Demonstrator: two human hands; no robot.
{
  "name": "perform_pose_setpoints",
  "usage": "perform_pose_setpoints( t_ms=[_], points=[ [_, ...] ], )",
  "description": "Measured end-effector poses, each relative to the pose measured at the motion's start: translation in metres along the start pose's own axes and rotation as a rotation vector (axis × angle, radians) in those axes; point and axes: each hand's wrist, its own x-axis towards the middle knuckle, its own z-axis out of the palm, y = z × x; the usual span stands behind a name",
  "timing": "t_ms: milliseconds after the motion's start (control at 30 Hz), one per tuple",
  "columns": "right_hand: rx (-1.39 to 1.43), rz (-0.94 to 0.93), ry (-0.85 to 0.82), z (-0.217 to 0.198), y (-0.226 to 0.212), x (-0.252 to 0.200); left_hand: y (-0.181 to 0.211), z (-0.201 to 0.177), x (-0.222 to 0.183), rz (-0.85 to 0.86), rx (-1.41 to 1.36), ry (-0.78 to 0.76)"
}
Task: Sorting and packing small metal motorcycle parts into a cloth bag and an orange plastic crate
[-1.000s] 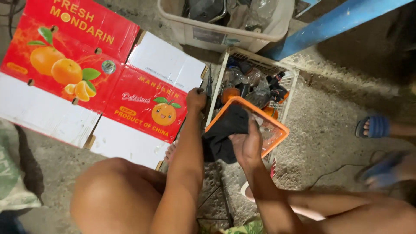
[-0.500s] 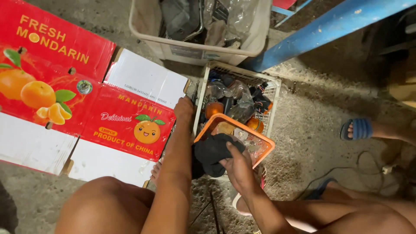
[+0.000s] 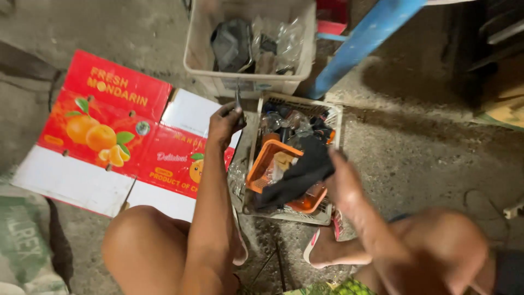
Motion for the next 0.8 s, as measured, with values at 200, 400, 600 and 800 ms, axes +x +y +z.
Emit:
perform_pose_setpoints(
  t_ms=[200,400,600,800],
  points=[
    [0.276,-0.339,0.018,0.074,-0.095,-0.033,0.110,0.069,-0.082,0.027,-0.071,-0.259],
    [0.413,-0.438,-0.395,0.094,-0.087,-0.055,0.142,0.130,-0.180,0.102,0.073,-0.472],
    [-0.543,-0.835,-0.414,0.072,-0.081,-0.055,0.145,0.149,-0.223,0.309,0.245,-0.401],
    [-0.739,-0.835,-0.363,0.051,-0.096,-0.051,0.147,0.155,-0.234,0.645,0.430,-0.425]
  ],
)
